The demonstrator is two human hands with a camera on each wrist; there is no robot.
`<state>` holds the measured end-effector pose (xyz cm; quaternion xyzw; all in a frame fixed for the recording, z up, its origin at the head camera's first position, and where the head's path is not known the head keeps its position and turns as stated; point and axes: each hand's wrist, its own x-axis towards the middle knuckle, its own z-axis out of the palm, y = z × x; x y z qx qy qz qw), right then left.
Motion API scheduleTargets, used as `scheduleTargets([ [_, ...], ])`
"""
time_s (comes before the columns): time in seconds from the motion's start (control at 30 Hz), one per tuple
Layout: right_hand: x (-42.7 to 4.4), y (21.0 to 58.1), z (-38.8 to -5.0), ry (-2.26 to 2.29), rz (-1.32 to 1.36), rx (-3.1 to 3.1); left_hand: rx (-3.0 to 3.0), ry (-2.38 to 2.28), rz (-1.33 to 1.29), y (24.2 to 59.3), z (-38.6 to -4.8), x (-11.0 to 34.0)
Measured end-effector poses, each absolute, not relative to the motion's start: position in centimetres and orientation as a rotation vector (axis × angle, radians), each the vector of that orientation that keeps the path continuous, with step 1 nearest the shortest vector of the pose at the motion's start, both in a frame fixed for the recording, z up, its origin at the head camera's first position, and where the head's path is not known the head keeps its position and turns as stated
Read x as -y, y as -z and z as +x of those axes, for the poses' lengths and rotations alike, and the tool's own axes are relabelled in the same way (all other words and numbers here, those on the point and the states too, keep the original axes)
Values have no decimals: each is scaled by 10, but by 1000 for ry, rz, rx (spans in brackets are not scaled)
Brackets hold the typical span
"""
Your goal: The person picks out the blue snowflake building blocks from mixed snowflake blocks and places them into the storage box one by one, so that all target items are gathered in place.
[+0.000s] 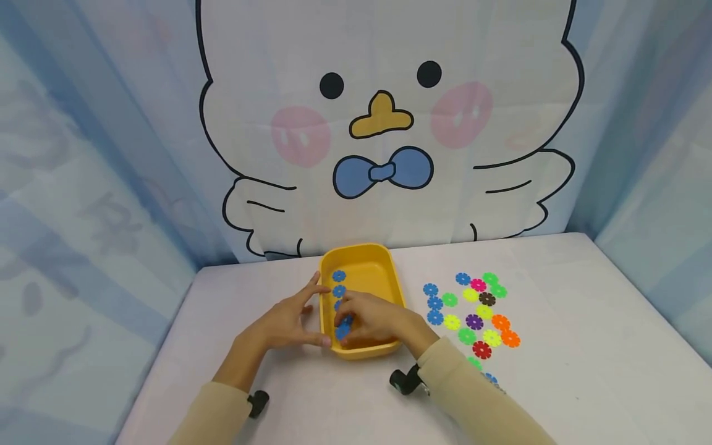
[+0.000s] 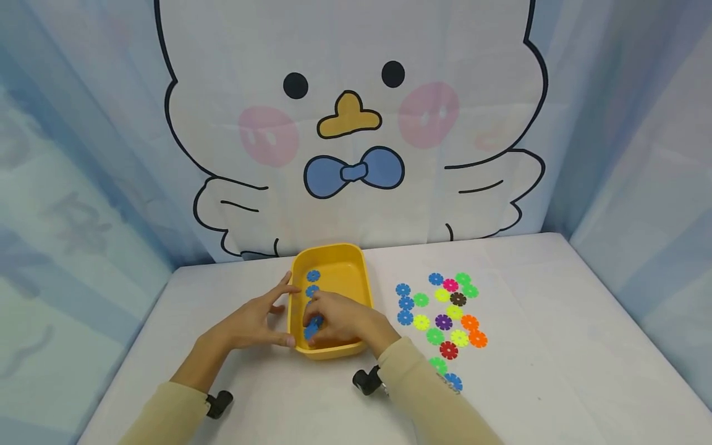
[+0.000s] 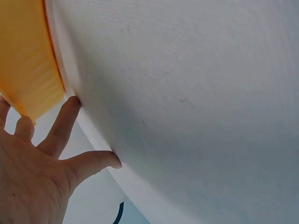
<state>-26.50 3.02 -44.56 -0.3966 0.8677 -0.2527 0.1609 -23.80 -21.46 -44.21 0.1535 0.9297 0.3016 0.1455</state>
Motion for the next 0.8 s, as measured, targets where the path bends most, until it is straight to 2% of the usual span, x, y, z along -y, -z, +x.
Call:
scheduleTargets([
  [0.8, -29, 440, -261, 623, -1170, -2495, -2672, -896, 435, 441, -239, 215],
])
